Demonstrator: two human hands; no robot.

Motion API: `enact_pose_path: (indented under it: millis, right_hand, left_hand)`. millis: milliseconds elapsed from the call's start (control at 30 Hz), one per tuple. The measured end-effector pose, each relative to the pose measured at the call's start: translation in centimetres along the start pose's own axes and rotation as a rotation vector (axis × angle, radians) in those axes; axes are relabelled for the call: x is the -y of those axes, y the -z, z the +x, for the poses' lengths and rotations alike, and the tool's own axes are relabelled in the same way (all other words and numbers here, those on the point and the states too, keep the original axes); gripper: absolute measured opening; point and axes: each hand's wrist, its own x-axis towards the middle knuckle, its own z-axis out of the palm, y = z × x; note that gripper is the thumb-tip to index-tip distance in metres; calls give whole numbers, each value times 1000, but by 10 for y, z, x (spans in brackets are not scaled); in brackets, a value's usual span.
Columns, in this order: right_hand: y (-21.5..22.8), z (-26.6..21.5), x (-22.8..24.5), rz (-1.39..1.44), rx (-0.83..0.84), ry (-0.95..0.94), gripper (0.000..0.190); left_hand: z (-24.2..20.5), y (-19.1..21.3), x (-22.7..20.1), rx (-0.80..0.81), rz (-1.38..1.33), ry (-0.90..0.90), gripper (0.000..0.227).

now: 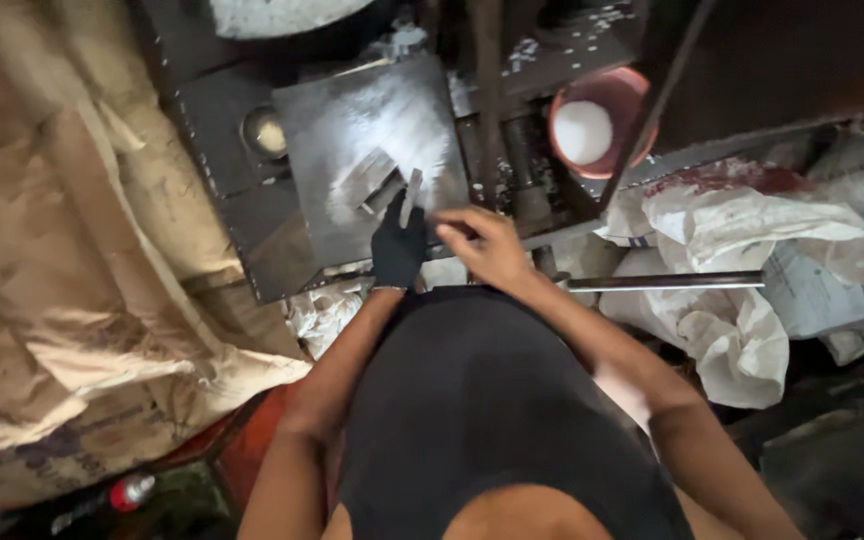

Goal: The person operates a manual press machine by repeatedly placing a metal mold into the press, pulling a lever to activate the press, and removing the mold. The person wears a black glove on the left hand and uses both hands to handle the mold and operate the lever.

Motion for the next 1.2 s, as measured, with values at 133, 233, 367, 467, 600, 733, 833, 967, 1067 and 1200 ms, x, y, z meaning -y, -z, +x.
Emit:
enact_pose_path:
  millis: [133,233,367,467,600,733,833,967,1067,1200]
  right_hand:
    - [59,0,-7,-288,-255,54,10]
    - [82,11,-25,-500,-446,144,10]
    - [81,9,-40,-513,-434,1,13]
    - [81,9,-45,-546,-423,-82,14]
    - [77,9,-46,-538,-460,-66,14]
    - [79,11,-44,-560,-455,-96,12]
    - [79,12,-39,-614,-510,11,16]
    - [76,11,-35,-576,-546,106,19]
    - [77,8,-35,-612,-553,47,15]
    - [70,8,-43,-620,-558,-76,19]
  left_hand:
    - [40,-31,-12,27,-163,-30,47]
    - [87,-55,-19,85,-190,-131,50]
    - [147,-68,-17,11,237,-585,42]
    - [180,-79,-11,142,369,-695,32]
    - [205,-88,-11,220,438,-706,23]
    - [210,-54,-36,377,710,-664,25]
    - [186,20,-45,451,317,-239,38]
    - [122,90,-28,499,337,-205,88]
    - [89,104,-5,451,164,-476,118]
    - [79,90,28,190,301,-588,110]
